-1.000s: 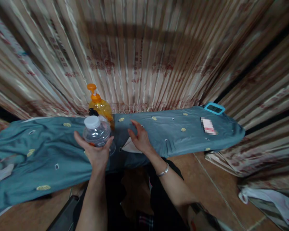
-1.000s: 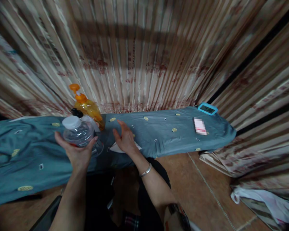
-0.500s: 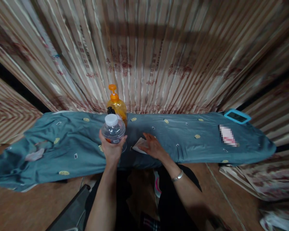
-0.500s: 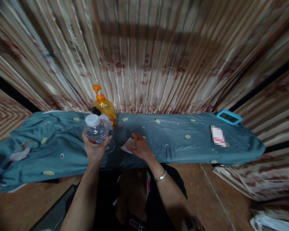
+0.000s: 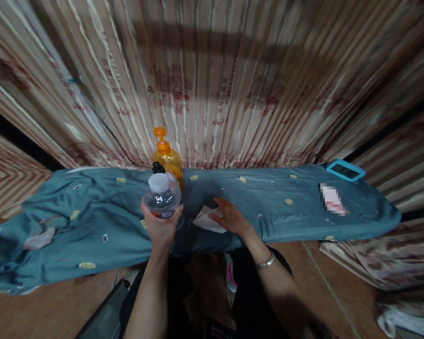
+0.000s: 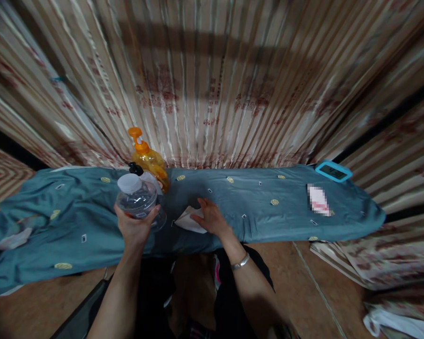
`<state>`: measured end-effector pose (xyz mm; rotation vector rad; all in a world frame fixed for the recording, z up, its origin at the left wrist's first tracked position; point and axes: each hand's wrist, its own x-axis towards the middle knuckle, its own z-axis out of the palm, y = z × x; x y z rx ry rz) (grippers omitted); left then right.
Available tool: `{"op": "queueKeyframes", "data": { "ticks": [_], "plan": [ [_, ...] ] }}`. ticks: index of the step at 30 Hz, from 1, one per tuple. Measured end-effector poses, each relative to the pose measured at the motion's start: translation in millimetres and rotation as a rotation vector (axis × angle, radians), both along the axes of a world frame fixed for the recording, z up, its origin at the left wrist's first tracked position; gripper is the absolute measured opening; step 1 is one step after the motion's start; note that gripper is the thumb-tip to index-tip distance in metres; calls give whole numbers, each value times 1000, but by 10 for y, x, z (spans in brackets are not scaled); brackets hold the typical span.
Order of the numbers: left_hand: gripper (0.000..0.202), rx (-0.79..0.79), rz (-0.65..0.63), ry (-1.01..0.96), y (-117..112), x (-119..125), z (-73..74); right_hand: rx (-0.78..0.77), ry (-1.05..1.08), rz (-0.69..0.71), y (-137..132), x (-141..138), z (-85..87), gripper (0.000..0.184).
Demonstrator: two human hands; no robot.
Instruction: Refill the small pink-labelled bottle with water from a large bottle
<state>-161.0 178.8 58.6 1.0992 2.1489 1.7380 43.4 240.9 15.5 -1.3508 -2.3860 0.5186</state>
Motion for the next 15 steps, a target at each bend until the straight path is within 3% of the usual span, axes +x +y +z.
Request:
{"op": "queueKeyframes", "data": {
  "ticks": [3,7,11,15],
  "plan": [
    [97,13,0,-3,8,-2,-4,-29,-12,-72,120,237,49,45],
    [95,20,-8,-8,8,-8,-3,-83,-47,-294,340,817,38,39],
    [94,17,-8,-10,-6,-8,19,-73,-97,-620,458,1536,-132,36],
    [92,-17,7,14,-14,2,42,-20,-181,-953,399,2252,-289,41]
  ]
}}
